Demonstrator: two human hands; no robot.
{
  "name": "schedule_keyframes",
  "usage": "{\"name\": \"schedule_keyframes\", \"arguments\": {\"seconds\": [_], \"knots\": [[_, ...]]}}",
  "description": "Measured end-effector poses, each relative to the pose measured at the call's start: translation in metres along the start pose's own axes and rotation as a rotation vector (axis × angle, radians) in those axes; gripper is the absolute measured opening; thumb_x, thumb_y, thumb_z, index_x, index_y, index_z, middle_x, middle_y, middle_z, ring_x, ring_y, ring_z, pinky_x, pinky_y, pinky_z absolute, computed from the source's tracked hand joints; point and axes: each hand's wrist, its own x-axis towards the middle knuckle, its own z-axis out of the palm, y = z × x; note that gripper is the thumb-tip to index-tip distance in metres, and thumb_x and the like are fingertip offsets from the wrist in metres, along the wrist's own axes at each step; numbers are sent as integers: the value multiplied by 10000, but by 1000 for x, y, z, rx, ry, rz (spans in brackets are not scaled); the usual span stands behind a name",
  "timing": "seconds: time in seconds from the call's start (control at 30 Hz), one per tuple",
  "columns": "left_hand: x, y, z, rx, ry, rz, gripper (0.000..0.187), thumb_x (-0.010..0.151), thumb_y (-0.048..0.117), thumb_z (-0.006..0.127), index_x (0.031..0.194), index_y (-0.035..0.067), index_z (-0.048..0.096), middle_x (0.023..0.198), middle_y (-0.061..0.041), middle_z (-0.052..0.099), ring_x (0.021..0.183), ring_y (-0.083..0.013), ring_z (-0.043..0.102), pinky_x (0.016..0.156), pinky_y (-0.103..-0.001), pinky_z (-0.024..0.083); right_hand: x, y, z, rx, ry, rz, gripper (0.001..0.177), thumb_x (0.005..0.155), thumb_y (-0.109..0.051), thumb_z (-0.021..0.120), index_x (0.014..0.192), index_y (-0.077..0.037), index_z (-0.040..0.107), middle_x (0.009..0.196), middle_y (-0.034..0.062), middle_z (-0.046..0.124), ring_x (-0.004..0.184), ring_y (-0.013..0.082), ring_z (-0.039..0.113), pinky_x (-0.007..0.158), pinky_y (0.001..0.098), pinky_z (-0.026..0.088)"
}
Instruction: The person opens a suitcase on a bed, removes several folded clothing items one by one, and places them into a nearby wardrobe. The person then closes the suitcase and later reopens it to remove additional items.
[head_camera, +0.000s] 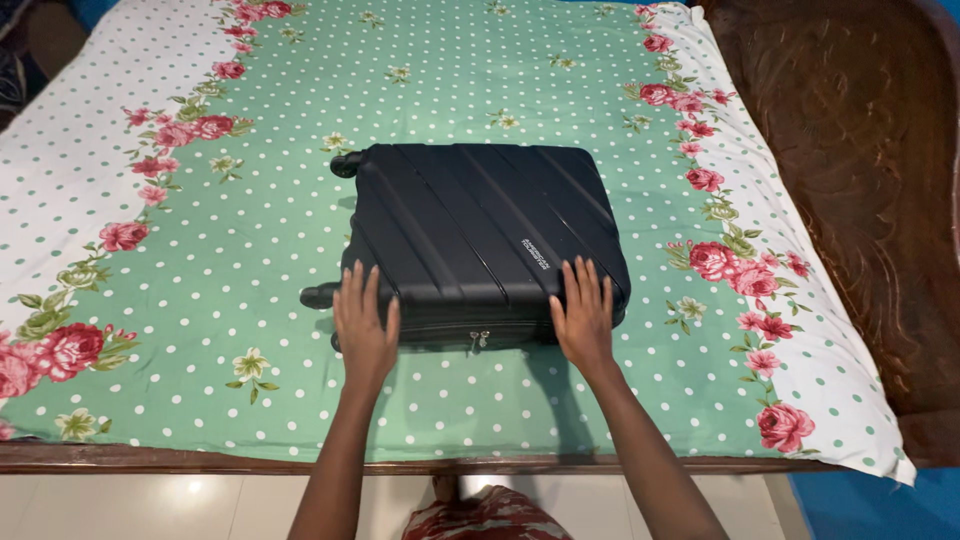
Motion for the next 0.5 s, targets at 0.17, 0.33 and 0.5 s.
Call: {"name": "schedule_keyframes", "arguments": {"seconds": [0.17,0.33,0.5], "knots": [[-16,-20,18,145,-181,-7,685,977,334,606,1566,82,366,1650,-130,327,1553,-321,233,1221,-631,161,-28,19,24,-74,9,-12,609,1020,-302,553,1563,-71,401,1624,162,370,1524,339,313,1252,547,202],[-17,-23,27,131,-156,-29,657,995,326,590,1560,72,370,1642,-142,330,1552,-339,234,1223,-640,160,-36,24,40,-67,31,46,600,1021,-281,553,1562,-70,401,1625,162,372,1529,359,304,1253,557,198],[-19,-18,26,101,-141,-48,635,1015,299,571,1573,70,370,1651,-145,329,1559,-355,234,1235,-630,163,-44,24,44,-35,52,80,593,1026,-247,550,1568,-58,400,1632,168,368,1535,382,297,1256,568,204]]}}
